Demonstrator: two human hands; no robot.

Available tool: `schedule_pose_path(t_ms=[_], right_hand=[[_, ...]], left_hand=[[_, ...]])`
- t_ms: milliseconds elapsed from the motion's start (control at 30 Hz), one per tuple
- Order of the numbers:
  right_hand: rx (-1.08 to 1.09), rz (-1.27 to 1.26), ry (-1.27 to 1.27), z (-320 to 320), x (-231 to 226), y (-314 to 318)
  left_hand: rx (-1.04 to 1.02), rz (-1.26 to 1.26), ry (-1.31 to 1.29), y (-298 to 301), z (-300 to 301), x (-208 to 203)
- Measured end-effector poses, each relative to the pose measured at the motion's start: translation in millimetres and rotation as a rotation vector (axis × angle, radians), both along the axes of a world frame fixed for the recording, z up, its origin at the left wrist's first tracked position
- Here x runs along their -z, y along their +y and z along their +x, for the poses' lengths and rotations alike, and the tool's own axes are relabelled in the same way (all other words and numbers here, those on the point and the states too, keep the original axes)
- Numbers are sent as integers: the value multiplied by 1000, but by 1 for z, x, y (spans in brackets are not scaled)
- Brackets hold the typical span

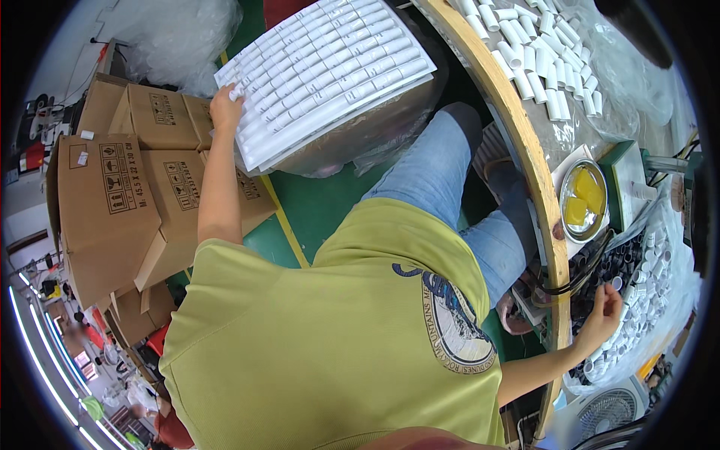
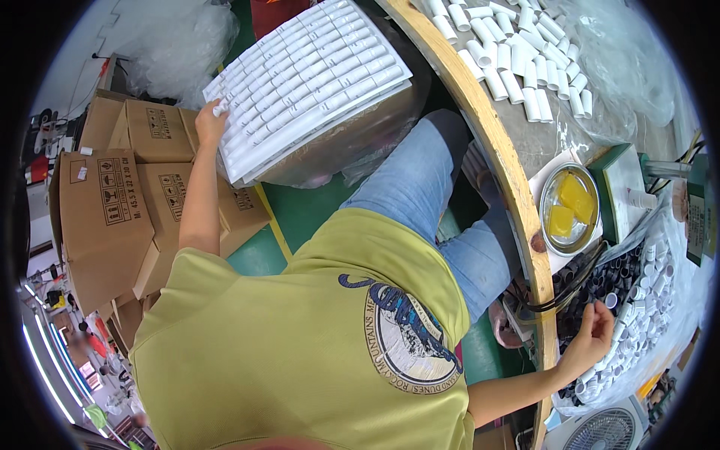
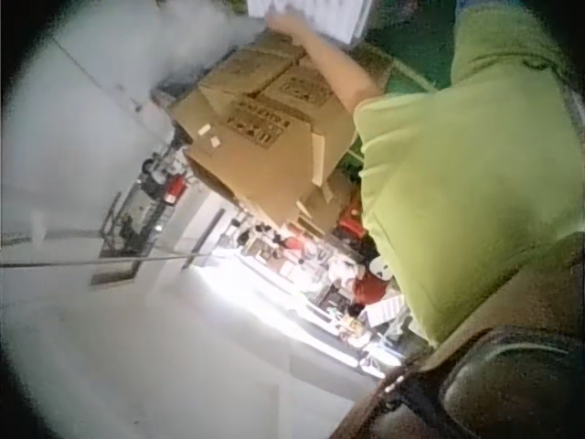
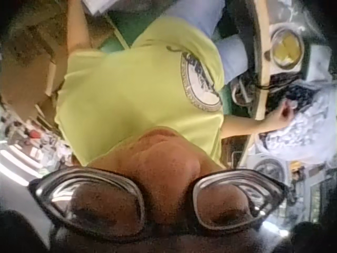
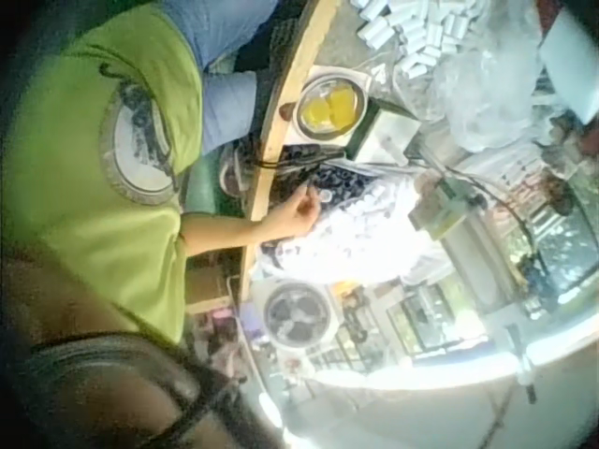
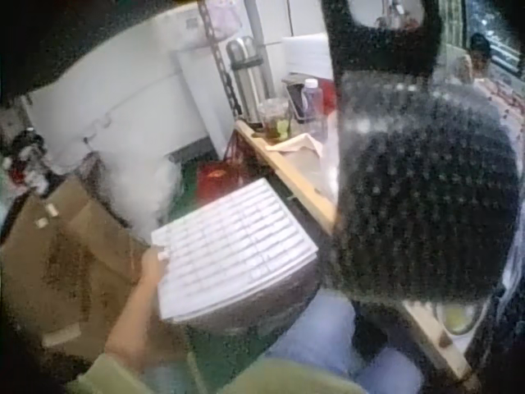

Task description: The recorder is assembling small valve components by dipping parts in a lubricant or sealant and fitting white plastic sleeves over black components.

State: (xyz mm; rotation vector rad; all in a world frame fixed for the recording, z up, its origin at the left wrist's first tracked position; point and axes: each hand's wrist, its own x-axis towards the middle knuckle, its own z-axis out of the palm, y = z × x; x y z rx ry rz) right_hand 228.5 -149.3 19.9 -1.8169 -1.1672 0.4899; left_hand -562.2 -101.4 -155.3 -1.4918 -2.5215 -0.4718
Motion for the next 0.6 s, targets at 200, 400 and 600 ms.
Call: schedule_pose_path(t_ms=[200,400,600], right_hand=[[-17,-350,-694,10,6,-9],[-52,-355,-810,13,3,2],[-144,-366,-849,18,-7,0]], left_hand=[[72,-46,-227,-23,3,16],[90,-94,-326,-31,8,34],[-115,-28,-356,-1,31,17]])
